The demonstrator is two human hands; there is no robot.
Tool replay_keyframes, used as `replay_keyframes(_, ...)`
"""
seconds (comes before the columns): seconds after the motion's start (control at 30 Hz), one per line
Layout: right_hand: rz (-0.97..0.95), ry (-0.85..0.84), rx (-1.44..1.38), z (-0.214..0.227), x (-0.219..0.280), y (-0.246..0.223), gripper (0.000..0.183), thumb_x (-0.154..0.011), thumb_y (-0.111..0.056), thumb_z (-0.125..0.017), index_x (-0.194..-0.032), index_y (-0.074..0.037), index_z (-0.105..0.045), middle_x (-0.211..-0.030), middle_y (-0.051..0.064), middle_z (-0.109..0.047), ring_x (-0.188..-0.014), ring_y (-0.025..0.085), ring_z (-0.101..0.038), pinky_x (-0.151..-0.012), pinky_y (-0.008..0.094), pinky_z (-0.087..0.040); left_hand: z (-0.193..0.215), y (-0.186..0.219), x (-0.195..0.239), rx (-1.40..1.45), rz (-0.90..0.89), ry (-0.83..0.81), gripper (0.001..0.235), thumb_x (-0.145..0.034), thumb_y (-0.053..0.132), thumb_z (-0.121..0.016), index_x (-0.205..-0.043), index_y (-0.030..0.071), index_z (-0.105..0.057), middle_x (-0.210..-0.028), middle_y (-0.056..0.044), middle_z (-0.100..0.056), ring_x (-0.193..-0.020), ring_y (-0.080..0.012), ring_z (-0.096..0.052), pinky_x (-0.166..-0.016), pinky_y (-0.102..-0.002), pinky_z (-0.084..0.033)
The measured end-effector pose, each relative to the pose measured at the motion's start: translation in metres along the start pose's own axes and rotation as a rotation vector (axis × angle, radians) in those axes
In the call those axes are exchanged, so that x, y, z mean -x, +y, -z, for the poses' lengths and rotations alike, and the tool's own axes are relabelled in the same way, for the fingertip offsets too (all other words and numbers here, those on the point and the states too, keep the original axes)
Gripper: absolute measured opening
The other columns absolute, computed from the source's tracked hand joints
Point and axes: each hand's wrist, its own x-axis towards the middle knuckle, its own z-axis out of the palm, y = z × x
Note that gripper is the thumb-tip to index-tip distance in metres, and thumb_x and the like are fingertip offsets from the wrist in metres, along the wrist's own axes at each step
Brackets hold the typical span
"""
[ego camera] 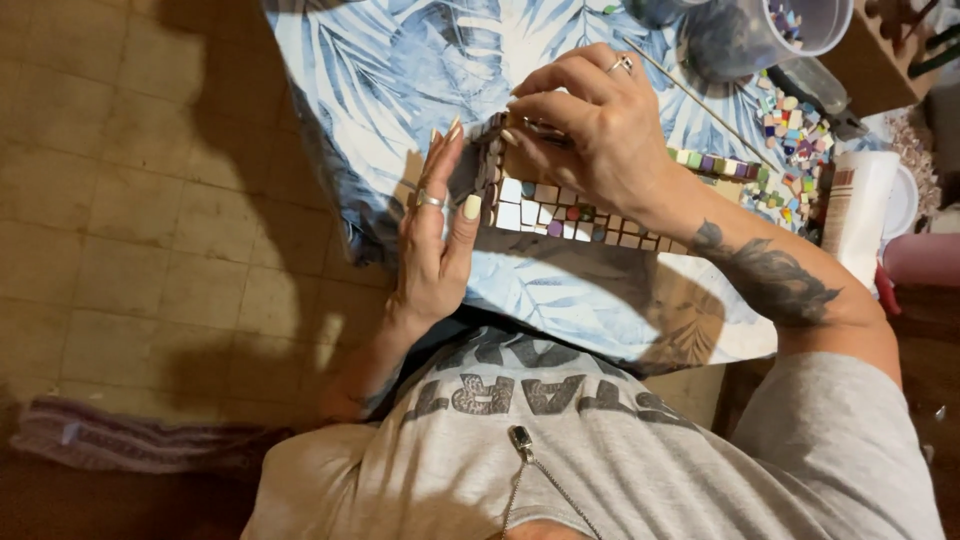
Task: Decorating a box by manually applying small mosaic tiles to its surface.
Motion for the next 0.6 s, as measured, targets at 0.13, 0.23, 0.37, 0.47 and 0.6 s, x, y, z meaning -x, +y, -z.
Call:
replay_keyframes(0.13,0.005,-0.011,-0.016,-0.0022,-0.0013,-0.001,0.015,-0.084,-0.018,-0.072,-0.087,-0.006,-0.063,-0.089,0.007,-0.061,-0.082,0.023,-0.051,-0.065,0.035,-0.037,0.0016,-0.0022,0.0006,0.018,0.005,-0.012,0.044,-0.096,0.032,-0.029,-0.131,0.006,-0.026,-0.138,-0.012,-0.028,-0.134,-0.027,-0.02,-0.113,-0.04,-0.022)
replay_keyframes(0.23,-0.006,-0.03,0.0,-0.0026,-0.002,-0.0016,0.013,-0.084,-0.017,-0.071,-0.089,-0.007,-0.064,-0.09,0.006,-0.061,-0.083,0.023,-0.051,-0.066,0.035,-0.037,0.0023,-0.0026,0.001,0.065,0.007,-0.031,0.043,-0.096,0.032,-0.028,-0.132,0.008,-0.025,-0.139,-0.011,-0.026,-0.135,-0.027,-0.018,-0.114,-0.041,-0.022)
replay_keyframes(0.37,-0.008,-0.051,0.015,-0.0025,-0.0012,-0.001,0.012,-0.084,-0.017,-0.07,-0.089,-0.008,-0.064,-0.09,0.005,-0.061,-0.085,0.023,-0.05,-0.068,0.036,-0.035,0.0029,-0.0052,0.0019,0.049,0.009,-0.038,0.044,-0.096,0.031,-0.028,-0.131,0.005,-0.026,-0.138,-0.012,-0.027,-0.134,-0.0277,-0.02,-0.113,-0.04,-0.023)
replay_keyframes(0.47,-0.011,-0.065,0.01,-0.0026,-0.0018,-0.0007,0.011,-0.083,-0.016,-0.07,-0.088,-0.008,-0.065,-0.09,0.005,-0.062,-0.085,0.022,-0.05,-0.069,0.036,-0.035,0.0028,-0.0083,0.0028,0.037,0.006,-0.032,0.044,-0.095,0.031,-0.029,-0.131,0.005,-0.027,-0.137,-0.012,-0.028,-0.133,-0.0271,-0.021,-0.112,-0.039,-0.024)
replay_keyframes(0.6,-0.009,-0.096,-0.005,-0.0007,-0.0033,-0.0005,0.01,-0.085,-0.016,-0.069,-0.089,-0.008,-0.064,-0.09,0.004,-0.061,-0.086,0.023,-0.05,-0.071,0.037,-0.035,0.0031,-0.0095,0.0029,0.044,-0.02,-0.038,0.042,-0.096,0.028,-0.029,-0.131,0.006,-0.026,-0.137,-0.012,-0.028,-0.133,-0.0295,-0.021,-0.112,-0.042,-0.025)
